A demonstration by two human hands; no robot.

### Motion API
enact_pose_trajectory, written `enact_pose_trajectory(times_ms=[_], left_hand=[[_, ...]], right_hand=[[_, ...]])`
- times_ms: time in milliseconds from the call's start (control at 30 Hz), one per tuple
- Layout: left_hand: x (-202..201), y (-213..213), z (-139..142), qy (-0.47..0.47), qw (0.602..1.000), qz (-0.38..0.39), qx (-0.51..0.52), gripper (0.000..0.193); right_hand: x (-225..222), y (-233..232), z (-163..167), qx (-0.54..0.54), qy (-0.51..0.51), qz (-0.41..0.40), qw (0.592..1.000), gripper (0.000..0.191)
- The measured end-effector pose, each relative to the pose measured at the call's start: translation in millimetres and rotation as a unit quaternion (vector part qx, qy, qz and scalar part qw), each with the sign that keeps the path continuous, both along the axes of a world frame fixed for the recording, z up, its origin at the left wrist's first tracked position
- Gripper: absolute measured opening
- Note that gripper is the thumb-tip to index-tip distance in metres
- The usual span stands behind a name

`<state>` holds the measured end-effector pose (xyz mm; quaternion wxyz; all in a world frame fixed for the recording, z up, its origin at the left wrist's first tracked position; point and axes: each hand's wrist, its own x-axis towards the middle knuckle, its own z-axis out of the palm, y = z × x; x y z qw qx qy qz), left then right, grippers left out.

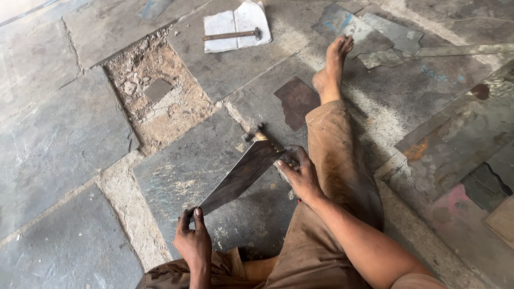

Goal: The person sits on a tiled floor and uses a hammer and chisel to shape and cut metal sheets. They repeatedly position the chisel along the edges of the metal and strike it with the hammer to create cuts and bends. The person also inspects the metal pieces by holding them up and turning them over.

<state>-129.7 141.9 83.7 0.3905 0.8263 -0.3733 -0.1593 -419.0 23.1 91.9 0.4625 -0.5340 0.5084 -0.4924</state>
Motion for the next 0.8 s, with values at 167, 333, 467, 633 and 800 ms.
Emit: enact_pose_trajectory(times_ms=[167,333,467,633,800], left_hand=[[1.9,-2.8,0.6,-0.001,1.000,0.002,0.005,0.036],[8.5,-6.5,-6.6,-0.005,1.000,-0.002,-0.001,0.036],[11.9,-7.9,-7.3,-0.005,1.000,-0.003,0.027,0.037],[13.6,-9.1,-5.3,-0.008,1.000,-0.014,0.014,0.037],[14.1,-13.0,1.4,0.016,1.000,-0.013,0.011,0.037]], right_hand=[[0.8,-1.0,1.1,-0.011,-0.030,0.009,0.999,0.043],[4.9,-4.3,-0.8,0.002,-0.079,0.011,0.997,0.042],[7.6,-6.8,-4.2,-0.016,-0.123,0.024,0.992,0.040],[8.6,-8.9,-8.8,-0.013,-0.114,0.026,0.993,0.039],[12.7,-11.5,-4.9,0.017,-0.125,0.023,0.992,0.042]])
